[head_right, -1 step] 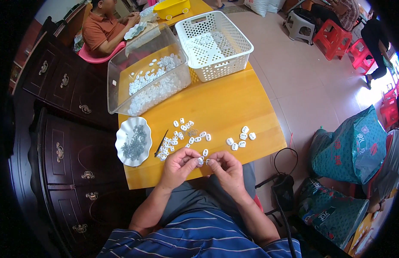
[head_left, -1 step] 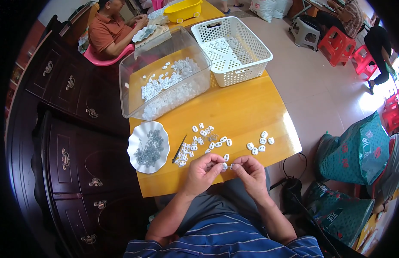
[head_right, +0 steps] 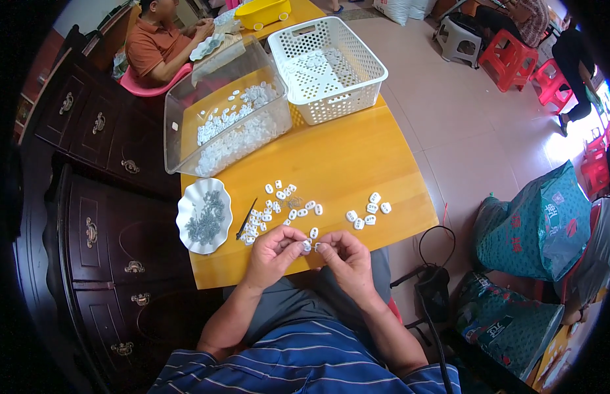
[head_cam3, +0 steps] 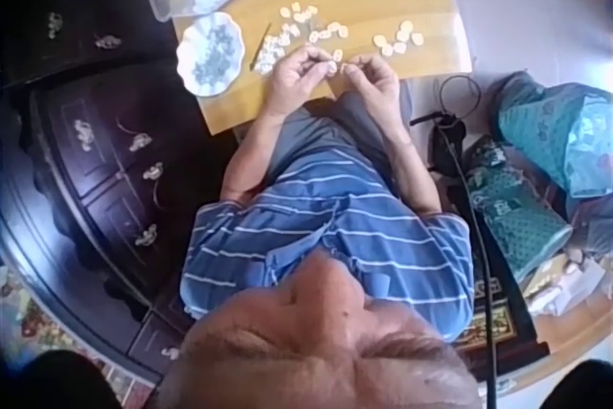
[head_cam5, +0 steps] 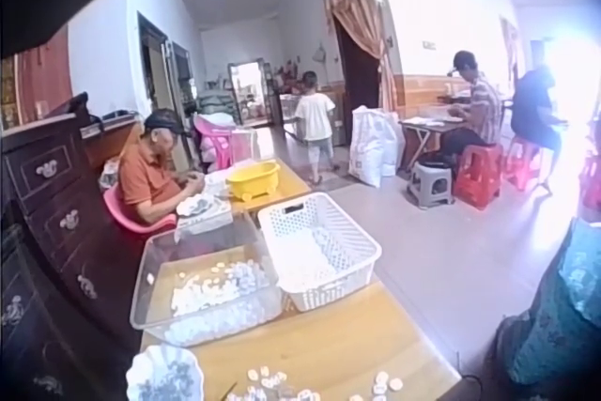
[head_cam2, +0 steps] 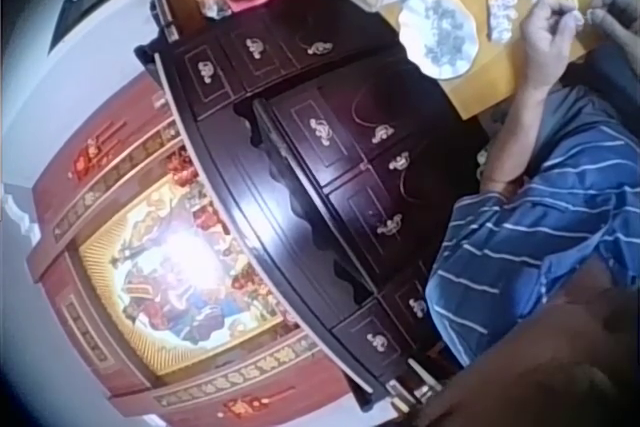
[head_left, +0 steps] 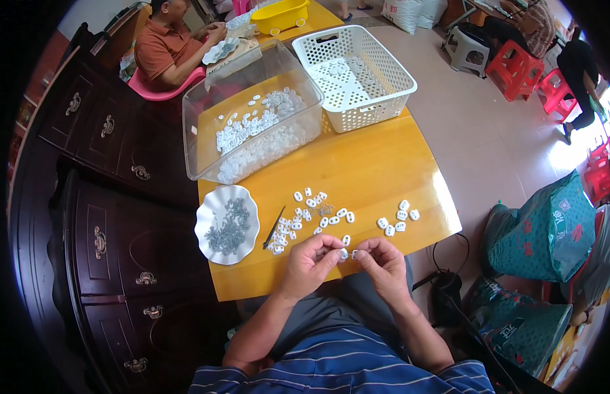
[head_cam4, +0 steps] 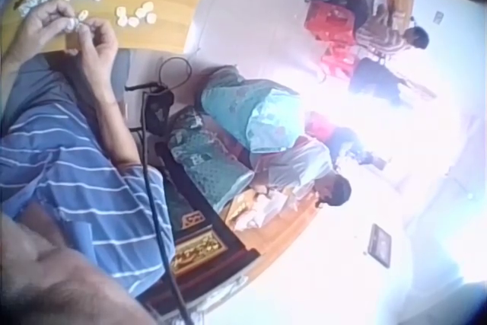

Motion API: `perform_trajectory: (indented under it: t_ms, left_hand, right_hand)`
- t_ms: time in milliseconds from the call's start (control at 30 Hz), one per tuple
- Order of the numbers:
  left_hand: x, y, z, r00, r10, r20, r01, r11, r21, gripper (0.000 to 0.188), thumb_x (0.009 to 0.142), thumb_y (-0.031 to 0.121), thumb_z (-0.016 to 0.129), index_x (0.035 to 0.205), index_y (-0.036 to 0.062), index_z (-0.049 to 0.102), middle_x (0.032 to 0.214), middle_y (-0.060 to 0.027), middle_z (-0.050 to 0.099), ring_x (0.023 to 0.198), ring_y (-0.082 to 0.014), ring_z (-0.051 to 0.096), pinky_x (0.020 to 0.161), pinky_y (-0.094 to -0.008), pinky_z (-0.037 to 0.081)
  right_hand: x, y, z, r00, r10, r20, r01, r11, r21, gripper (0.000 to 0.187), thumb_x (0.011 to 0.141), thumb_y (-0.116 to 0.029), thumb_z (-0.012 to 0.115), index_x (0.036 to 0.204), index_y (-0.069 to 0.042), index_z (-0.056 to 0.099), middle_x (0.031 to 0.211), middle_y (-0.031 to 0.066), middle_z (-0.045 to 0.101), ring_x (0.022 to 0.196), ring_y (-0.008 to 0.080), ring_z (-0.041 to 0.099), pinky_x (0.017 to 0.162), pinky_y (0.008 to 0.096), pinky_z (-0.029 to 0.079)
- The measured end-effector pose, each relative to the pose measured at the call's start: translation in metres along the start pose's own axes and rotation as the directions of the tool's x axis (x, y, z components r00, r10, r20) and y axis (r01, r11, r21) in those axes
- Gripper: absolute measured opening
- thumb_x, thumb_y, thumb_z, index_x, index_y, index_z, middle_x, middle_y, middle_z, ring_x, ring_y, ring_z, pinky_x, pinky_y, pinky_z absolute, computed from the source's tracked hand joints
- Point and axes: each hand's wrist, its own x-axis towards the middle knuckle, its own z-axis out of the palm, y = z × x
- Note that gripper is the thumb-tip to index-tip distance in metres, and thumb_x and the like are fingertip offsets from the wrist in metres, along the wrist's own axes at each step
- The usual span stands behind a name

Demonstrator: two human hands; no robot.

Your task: Manually assembling small white plastic components by inserting tiny metal pins into them.

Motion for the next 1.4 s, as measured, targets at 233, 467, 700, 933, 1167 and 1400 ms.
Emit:
perform_trajectory:
  t_ms: [233, 467, 700, 933, 1167, 1400]
  left_hand:
    - [0.0, 0.003, -0.001, 0.999, 0.052, 0.003, -0.052, 0.991, 0.124, 0.012, 0.1, -0.001, 0.065, 0.111, -0.0015, 0.068, 0.096, -0.003, 0.071, 0.088, -0.0072, 0.068, 0.081, -0.0227, 0.055]
    - [0.001, 0.007, -0.003, 0.998, 0.069, 0.009, -0.069, 0.984, 0.167, 0.01, 0.099, 0.001, 0.066, 0.109, -0.0024, 0.07, 0.097, -0.0028, 0.07, 0.087, -0.0072, 0.067, 0.08, -0.0224, 0.054]
    - [0.002, 0.01, -0.002, 0.996, 0.086, 0.027, -0.09, 0.968, 0.233, 0.011, 0.098, -0.001, 0.066, 0.108, -0.0025, 0.071, 0.097, -0.0031, 0.069, 0.086, -0.0072, 0.067, 0.078, -0.022, 0.054]
    - [0.004, 0.006, -0.004, 0.999, 0.022, 0.048, -0.031, 0.981, 0.192, 0.013, 0.1, 0.002, 0.065, 0.11, -0.0018, 0.071, 0.097, -0.0001, 0.069, 0.086, -0.0053, 0.066, 0.078, -0.0212, 0.054]
    - [0.002, 0.001, -0.006, 0.999, -0.015, 0.038, 0.009, 0.988, 0.156, 0.014, 0.101, 0.004, 0.065, 0.113, -0.0004, 0.071, 0.094, 0.0009, 0.07, 0.085, -0.0044, 0.065, 0.079, -0.0211, 0.055]
    - [0.003, -0.004, -0.007, 0.998, -0.04, 0.041, 0.035, 0.992, 0.124, 0.015, 0.101, 0.003, 0.064, 0.114, -0.0008, 0.071, 0.095, -0.0001, 0.071, 0.087, -0.0051, 0.067, 0.081, -0.022, 0.056]
  right_hand:
    - [0.0, 0.001, -0.001, 1.0, -0.011, 0.023, 0.012, 1.0, -0.011, 0.009, 0.099, -0.007, 0.072, 0.103, -0.001, 0.067, 0.091, -0.0015, 0.068, 0.082, 0.0043, 0.061, 0.075, 0.0197, 0.049]
    - [0.0, 0.003, -0.002, 1.0, 0.004, 0.008, -0.004, 0.999, -0.034, 0.008, 0.099, -0.006, 0.071, 0.103, 0.0, 0.068, 0.091, -0.0015, 0.068, 0.082, 0.0042, 0.061, 0.076, 0.0198, 0.049]
    - [0.001, -0.001, -0.001, 1.0, 0.019, 0.015, -0.018, 0.999, -0.045, 0.008, 0.099, -0.006, 0.071, 0.103, 0.0, 0.068, 0.09, -0.0014, 0.068, 0.082, 0.0048, 0.062, 0.075, 0.0203, 0.05]
    - [0.002, 0.006, -0.004, 1.0, 0.004, -0.008, -0.005, 0.997, -0.077, 0.008, 0.099, -0.006, 0.072, 0.102, 0.0, 0.068, 0.088, -0.0011, 0.068, 0.079, 0.0051, 0.061, 0.073, 0.0206, 0.05]
    - [0.004, 0.008, -0.007, 0.999, -0.052, 0.006, 0.052, 0.979, -0.199, 0.008, 0.101, -0.004, 0.067, 0.102, 0.003, 0.066, 0.084, 0.0038, 0.07, 0.074, 0.0085, 0.068, 0.066, 0.0261, 0.059]
    - [0.005, 0.012, -0.01, 0.996, -0.089, 0.006, 0.087, 0.951, -0.296, 0.009, 0.1, -0.005, 0.068, 0.101, 0.003, 0.067, 0.082, 0.0039, 0.07, 0.072, 0.0081, 0.068, 0.065, 0.0255, 0.058]
